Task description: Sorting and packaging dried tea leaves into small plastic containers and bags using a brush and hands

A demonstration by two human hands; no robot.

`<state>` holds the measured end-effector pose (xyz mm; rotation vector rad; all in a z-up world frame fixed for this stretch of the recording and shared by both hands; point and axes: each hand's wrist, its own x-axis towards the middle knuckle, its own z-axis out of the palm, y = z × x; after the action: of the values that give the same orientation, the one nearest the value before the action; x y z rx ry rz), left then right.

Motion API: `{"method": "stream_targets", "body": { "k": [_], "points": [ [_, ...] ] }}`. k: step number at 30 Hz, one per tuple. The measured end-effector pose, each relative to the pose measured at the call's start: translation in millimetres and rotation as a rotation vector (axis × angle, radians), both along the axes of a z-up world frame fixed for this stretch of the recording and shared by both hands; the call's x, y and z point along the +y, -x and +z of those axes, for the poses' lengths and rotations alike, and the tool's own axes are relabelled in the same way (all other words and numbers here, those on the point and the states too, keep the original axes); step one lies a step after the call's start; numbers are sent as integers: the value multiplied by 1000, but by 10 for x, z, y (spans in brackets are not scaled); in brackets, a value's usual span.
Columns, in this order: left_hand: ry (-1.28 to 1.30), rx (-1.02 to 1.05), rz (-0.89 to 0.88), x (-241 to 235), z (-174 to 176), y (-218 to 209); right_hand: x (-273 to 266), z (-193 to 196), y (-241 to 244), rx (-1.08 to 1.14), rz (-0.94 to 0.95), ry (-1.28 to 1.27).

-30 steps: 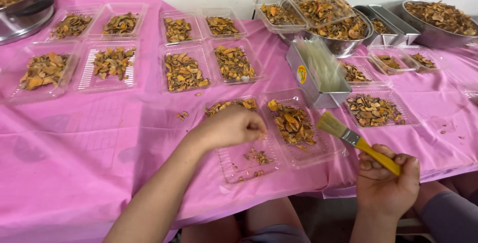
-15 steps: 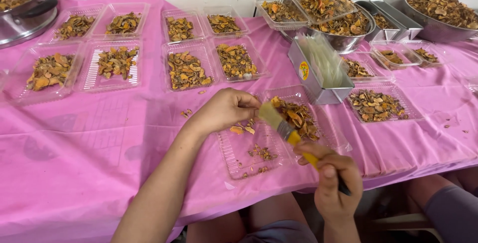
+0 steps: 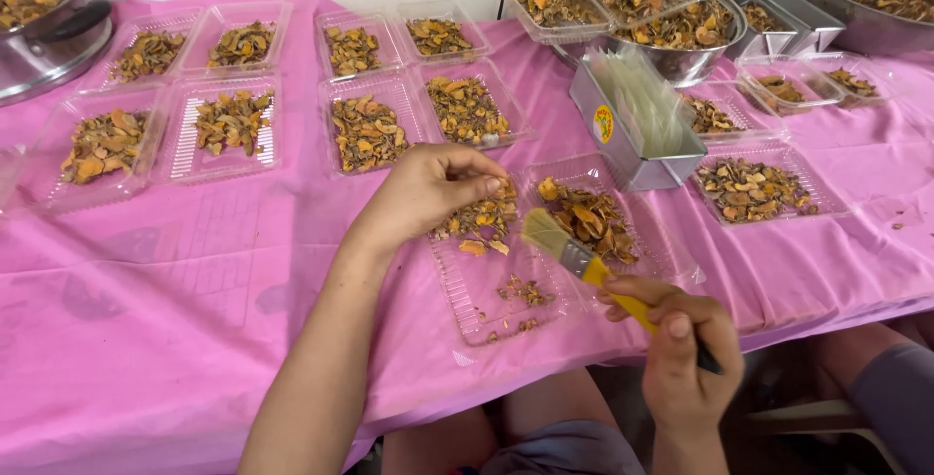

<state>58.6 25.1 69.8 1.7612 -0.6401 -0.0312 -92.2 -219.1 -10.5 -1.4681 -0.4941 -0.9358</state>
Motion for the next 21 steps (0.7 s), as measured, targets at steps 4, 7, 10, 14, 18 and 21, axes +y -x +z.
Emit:
{"method": "stream_targets", "body": {
  "k": [4,7,10,14,18,21],
  "points": [
    [-66,-83,144,48,-238,-264,-129,-1,35,-6,-30,-74],
    [-458,-329,285,90,-446,-452,-190,19,74,13,-52,-70],
    [-513,-453,262,67,-591,-574,-224,8,75,14,-86,-83],
    [-539,-470,242,8,-617,-584,-233,3,84,17,-69,-100],
    [-563,-568,265,11,-659,-593,-272,-18,120,30,-76,-120],
    [-539,-660,244,47,-677,-632,-280,4,136,24,-122,-126]
  ]
}}
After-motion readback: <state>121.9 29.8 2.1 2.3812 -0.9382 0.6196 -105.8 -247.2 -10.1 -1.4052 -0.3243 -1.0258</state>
